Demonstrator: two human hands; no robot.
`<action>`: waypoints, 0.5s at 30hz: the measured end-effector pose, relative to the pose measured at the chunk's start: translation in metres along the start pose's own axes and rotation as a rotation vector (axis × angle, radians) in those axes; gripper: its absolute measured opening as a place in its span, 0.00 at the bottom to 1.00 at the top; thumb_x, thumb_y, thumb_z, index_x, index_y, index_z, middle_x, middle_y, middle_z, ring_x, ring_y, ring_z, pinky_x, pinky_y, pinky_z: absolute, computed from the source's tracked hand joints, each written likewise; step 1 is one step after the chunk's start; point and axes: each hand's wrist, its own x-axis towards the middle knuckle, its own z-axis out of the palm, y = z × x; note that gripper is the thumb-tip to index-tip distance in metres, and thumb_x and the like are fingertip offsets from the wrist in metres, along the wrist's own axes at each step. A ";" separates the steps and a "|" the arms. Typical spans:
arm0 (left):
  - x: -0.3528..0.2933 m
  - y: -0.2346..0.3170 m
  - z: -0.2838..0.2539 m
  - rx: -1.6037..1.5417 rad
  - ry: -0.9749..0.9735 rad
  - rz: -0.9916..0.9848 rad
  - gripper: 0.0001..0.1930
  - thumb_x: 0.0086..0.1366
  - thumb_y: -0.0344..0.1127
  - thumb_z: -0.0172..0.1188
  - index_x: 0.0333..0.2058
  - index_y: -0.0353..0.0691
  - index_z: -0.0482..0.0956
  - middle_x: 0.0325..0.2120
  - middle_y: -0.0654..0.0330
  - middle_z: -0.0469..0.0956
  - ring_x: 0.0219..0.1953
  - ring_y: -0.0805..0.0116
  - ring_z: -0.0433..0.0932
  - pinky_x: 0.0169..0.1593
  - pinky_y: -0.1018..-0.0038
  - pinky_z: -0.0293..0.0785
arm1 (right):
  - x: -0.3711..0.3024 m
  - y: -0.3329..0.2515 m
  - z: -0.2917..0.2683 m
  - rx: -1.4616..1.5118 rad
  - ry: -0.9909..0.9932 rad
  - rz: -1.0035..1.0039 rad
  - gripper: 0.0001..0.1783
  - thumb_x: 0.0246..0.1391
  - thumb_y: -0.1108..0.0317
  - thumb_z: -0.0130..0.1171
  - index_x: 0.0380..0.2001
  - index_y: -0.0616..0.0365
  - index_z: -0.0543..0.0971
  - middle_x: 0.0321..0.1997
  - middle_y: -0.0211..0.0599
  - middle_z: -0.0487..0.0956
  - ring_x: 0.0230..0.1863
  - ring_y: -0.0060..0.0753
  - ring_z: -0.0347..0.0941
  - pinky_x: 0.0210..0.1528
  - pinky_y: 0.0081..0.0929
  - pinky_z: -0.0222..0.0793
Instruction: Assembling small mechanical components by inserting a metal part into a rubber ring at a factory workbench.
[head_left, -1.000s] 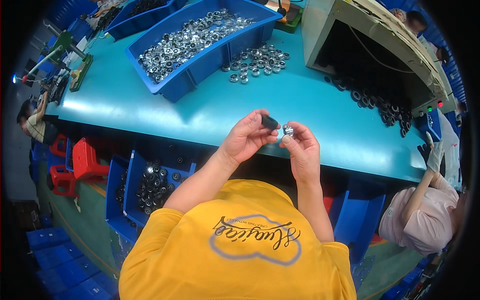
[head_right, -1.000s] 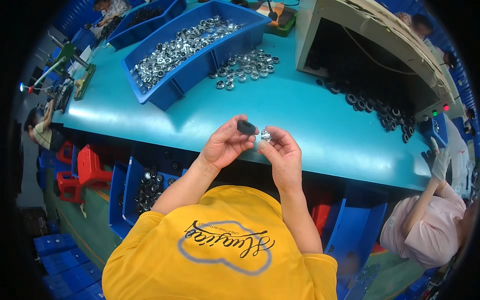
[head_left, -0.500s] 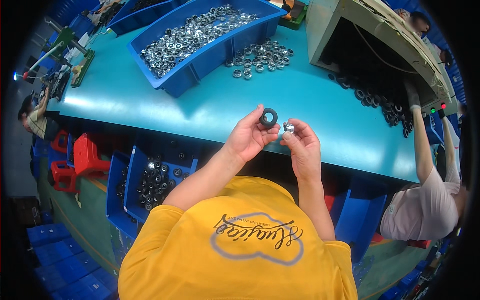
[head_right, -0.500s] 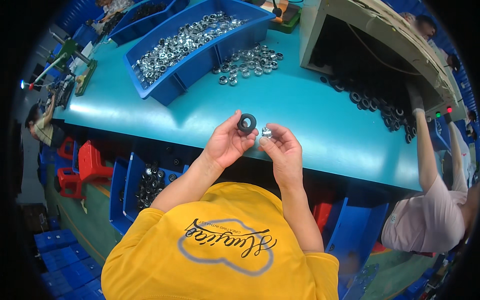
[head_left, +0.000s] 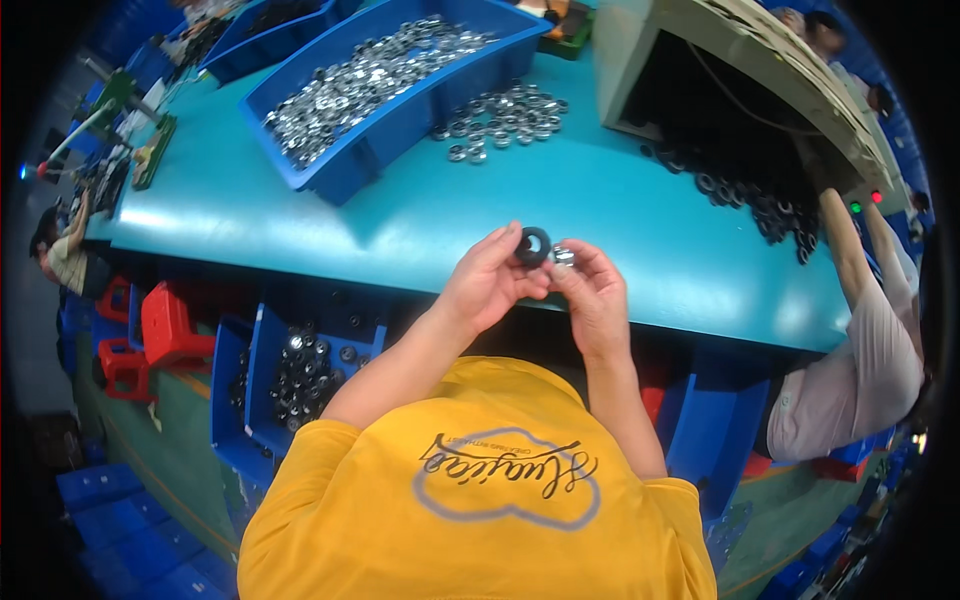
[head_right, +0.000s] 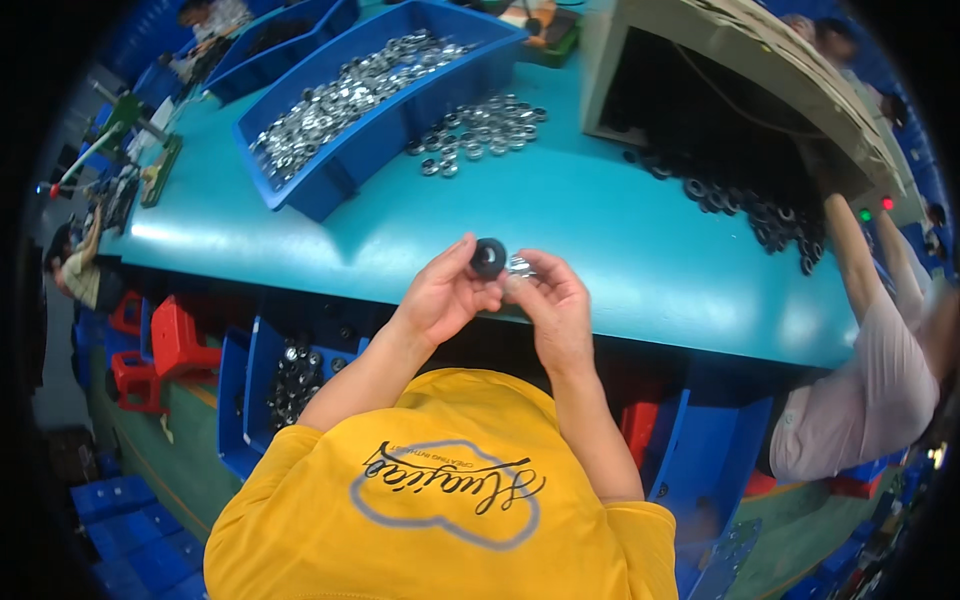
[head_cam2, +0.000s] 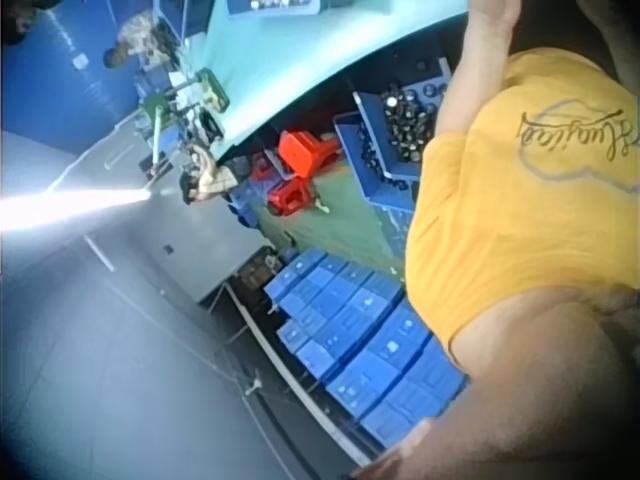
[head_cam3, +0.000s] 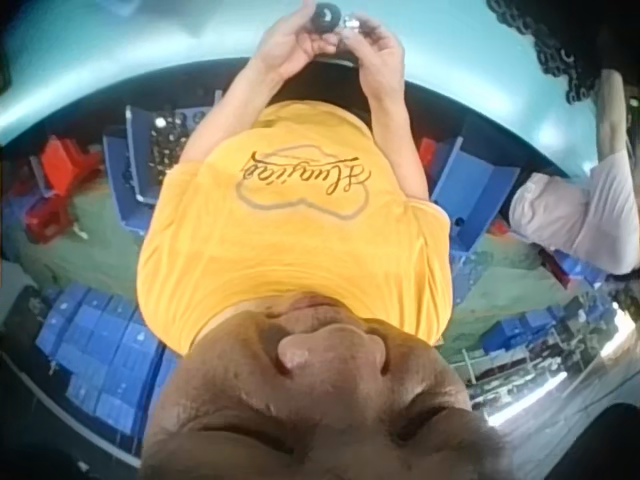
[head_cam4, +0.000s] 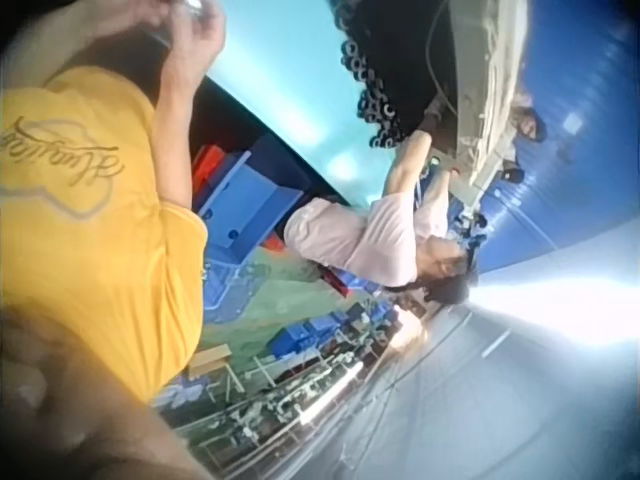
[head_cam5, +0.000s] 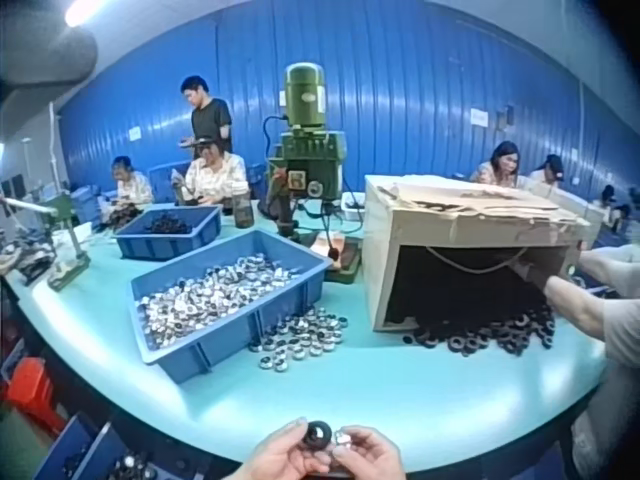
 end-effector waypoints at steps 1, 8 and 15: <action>0.001 -0.001 0.001 0.065 0.004 0.004 0.18 0.76 0.49 0.52 0.46 0.38 0.73 0.32 0.52 0.81 0.30 0.63 0.83 0.30 0.73 0.82 | 0.000 0.000 -0.001 0.009 -0.010 0.000 0.19 0.57 0.78 0.65 0.52 0.65 0.75 0.43 0.39 0.81 0.40 0.26 0.80 0.45 0.26 0.79; 0.003 -0.004 0.010 0.432 0.088 0.061 0.17 0.78 0.47 0.48 0.45 0.38 0.74 0.29 0.58 0.79 0.23 0.71 0.77 0.22 0.77 0.72 | -0.004 -0.016 0.007 0.002 -0.079 -0.021 0.17 0.57 0.81 0.62 0.50 0.67 0.74 0.39 0.40 0.80 0.33 0.27 0.80 0.37 0.25 0.80; 0.012 -0.018 0.008 0.470 0.048 0.132 0.18 0.79 0.44 0.46 0.49 0.35 0.76 0.34 0.58 0.80 0.29 0.71 0.79 0.28 0.75 0.76 | -0.012 -0.016 0.004 -0.069 -0.024 -0.047 0.17 0.57 0.77 0.65 0.49 0.64 0.76 0.36 0.34 0.79 0.30 0.18 0.78 0.33 0.16 0.76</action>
